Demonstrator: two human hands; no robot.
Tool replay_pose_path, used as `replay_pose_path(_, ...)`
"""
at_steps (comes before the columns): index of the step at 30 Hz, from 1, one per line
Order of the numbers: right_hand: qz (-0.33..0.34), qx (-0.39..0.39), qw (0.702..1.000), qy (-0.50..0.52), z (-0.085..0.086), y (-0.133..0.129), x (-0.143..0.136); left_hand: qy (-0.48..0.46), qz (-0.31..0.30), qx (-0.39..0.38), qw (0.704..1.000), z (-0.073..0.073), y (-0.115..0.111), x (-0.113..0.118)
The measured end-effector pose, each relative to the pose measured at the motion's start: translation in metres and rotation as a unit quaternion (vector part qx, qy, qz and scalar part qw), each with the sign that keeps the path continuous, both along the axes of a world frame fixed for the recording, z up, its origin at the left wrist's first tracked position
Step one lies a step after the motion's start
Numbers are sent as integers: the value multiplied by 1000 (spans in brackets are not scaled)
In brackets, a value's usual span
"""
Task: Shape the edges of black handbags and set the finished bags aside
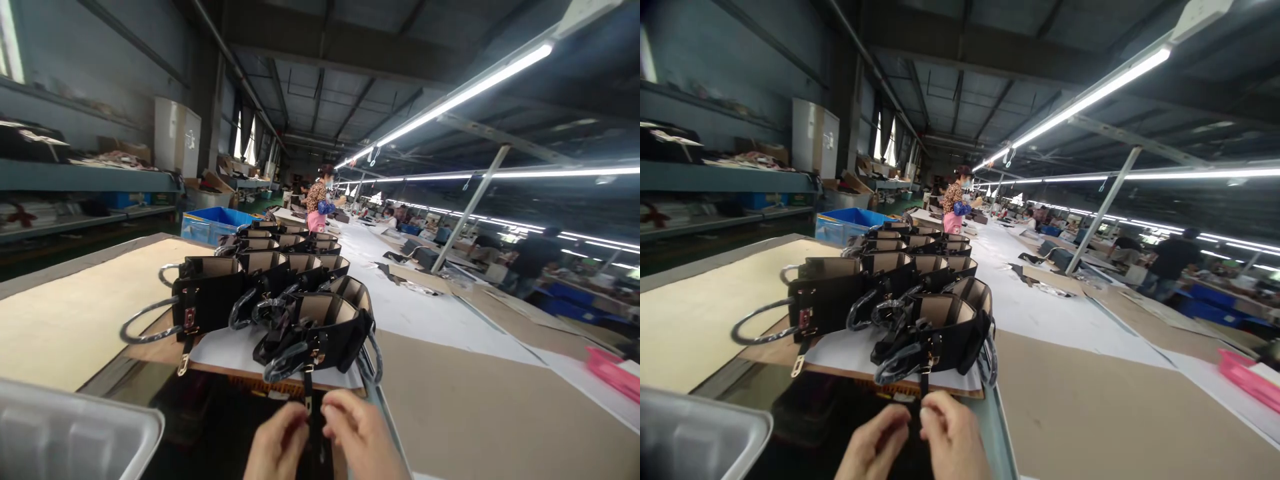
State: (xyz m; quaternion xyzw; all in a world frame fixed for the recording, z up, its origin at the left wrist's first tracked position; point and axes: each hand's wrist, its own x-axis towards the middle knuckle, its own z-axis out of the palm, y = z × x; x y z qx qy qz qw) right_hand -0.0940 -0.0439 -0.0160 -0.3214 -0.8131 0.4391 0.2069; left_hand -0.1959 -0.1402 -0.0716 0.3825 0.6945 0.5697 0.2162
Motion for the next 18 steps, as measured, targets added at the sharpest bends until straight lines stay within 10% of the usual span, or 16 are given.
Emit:
replay_pose_path(5,-43,-92,995,2,-24,46,8,247,197,-48,948,-3,21,-44)
replay_pose_path(9,-39,-161,986,28,-43,36,-18,250,142,-139,947,-11,34,-54)
replay_pose_path(18,29,-159,986,49,-49,45,-53,142,27,-85,986,-12,30,-3)
